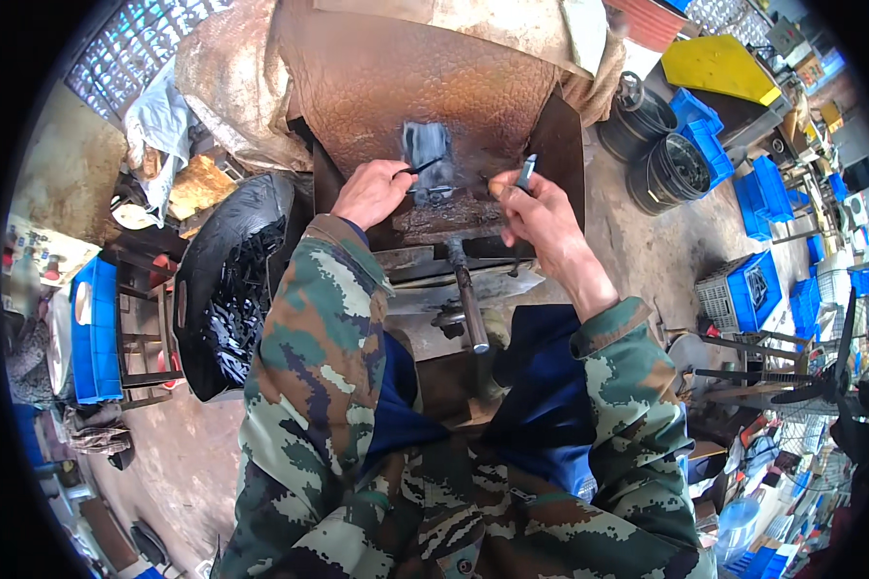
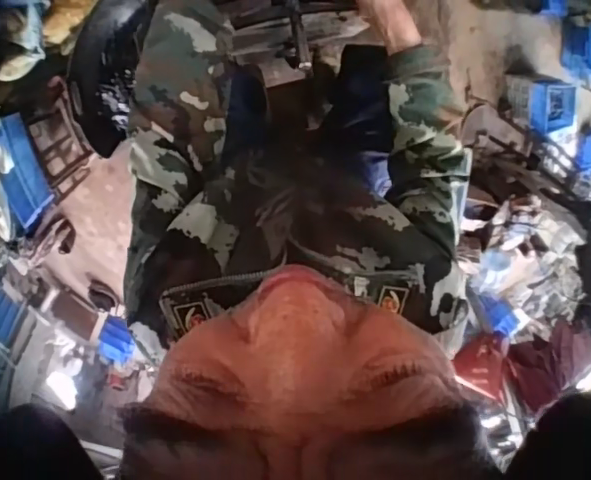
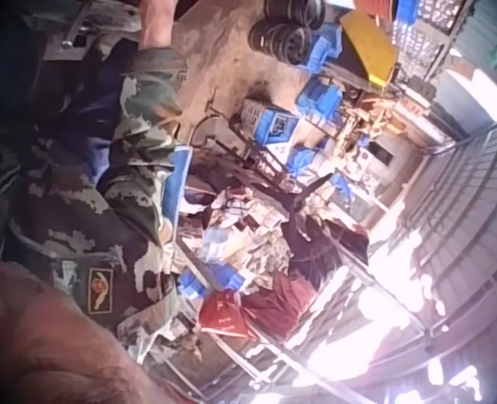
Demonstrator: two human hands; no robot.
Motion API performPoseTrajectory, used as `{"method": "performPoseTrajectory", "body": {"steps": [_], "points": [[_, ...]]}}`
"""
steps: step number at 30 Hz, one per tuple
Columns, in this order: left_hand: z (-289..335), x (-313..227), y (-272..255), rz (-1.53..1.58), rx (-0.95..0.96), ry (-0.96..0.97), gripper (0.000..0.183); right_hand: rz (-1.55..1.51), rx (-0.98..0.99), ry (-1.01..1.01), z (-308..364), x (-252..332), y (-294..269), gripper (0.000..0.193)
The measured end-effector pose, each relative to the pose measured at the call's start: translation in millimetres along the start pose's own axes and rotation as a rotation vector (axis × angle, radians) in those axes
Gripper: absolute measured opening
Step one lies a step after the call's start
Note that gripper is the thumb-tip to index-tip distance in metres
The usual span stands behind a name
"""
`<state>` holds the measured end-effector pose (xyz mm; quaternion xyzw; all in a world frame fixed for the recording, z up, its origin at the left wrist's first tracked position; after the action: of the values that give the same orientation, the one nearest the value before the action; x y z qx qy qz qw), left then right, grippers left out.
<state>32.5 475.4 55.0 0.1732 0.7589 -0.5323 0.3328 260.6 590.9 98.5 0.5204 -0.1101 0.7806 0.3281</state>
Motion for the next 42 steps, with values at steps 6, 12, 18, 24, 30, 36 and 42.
{"method": "performPoseTrajectory", "body": {"steps": [6, 12, 18, 24, 30, 36, 42], "points": [[12, 27, -4, -0.292, -0.136, 0.175, 0.025, 0.834, 0.003, -0.45, 34, -22, 17, 0.021], [30, 22, -10, -0.138, -0.057, -0.272, 0.036, 1.251, 0.213, -0.541, 80, -51, 45, 0.051], [35, 26, -12, -0.081, -0.291, -0.313, 0.034, 1.221, 0.239, -0.617, 76, -50, 49, 0.057], [24, 2, -28, -0.043, -0.56, -0.203, 0.028, 0.692, -0.001, -0.408, 48, -19, 48, 0.03], [20, -19, -37, 0.006, -0.769, 0.017, 0.023, 0.358, -0.227, -0.479, -16, 26, 62, 0.02], [16, -22, -32, 0.221, -0.629, -0.157, 0.025, 0.384, -0.33, -0.457, -95, 64, 55, 0.031], [16, -25, -36, 0.144, -0.64, -0.133, 0.024, 0.334, -0.337, -0.406, -118, 72, 66, 0.029]]}}
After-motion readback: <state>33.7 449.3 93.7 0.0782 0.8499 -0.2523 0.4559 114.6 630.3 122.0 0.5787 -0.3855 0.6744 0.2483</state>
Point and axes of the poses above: each hand's wrist, its own z-axis away from the middle knuckle, its own y-axis out of the palm, x = y × z, the point moved 5 cm from there along -z, towards the middle knuckle, and after that the axes turned 14 degrees about y, right-handed, at the moved point
